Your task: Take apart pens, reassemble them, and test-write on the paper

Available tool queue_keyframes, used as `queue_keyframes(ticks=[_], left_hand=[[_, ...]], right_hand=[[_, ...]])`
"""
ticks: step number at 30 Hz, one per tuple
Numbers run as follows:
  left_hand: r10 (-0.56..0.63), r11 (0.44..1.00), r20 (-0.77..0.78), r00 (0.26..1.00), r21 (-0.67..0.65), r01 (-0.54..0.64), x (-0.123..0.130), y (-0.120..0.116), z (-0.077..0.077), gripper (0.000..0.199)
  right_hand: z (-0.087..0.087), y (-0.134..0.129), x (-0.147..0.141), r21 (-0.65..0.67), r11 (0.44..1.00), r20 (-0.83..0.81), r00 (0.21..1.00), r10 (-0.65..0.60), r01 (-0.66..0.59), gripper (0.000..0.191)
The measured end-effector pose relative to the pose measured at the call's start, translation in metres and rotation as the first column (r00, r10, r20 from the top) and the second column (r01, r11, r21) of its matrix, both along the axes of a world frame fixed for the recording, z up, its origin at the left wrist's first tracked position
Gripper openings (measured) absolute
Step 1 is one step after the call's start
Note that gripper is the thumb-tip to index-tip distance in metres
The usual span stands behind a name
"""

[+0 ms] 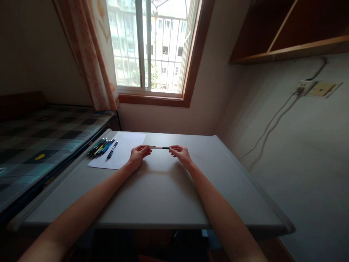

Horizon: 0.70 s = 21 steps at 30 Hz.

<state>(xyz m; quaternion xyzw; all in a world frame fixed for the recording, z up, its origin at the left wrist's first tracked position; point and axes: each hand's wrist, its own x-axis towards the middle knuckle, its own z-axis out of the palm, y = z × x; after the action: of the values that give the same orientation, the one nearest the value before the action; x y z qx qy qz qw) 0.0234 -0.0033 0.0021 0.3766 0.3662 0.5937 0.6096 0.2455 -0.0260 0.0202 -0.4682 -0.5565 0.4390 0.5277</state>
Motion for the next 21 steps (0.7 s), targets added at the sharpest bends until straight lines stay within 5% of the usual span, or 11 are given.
queue_keyframes(ticks=[21], left_hand=[[-0.012, 0.999, -0.004, 1.000, 0.031, 0.012, -0.0041, 0.0012, -0.0025, 0.035]], right_hand=[[-0.0036, 0.0000, 0.0038, -0.072, 0.997, 0.018, 1.000, -0.024, 0.025, 0.040]])
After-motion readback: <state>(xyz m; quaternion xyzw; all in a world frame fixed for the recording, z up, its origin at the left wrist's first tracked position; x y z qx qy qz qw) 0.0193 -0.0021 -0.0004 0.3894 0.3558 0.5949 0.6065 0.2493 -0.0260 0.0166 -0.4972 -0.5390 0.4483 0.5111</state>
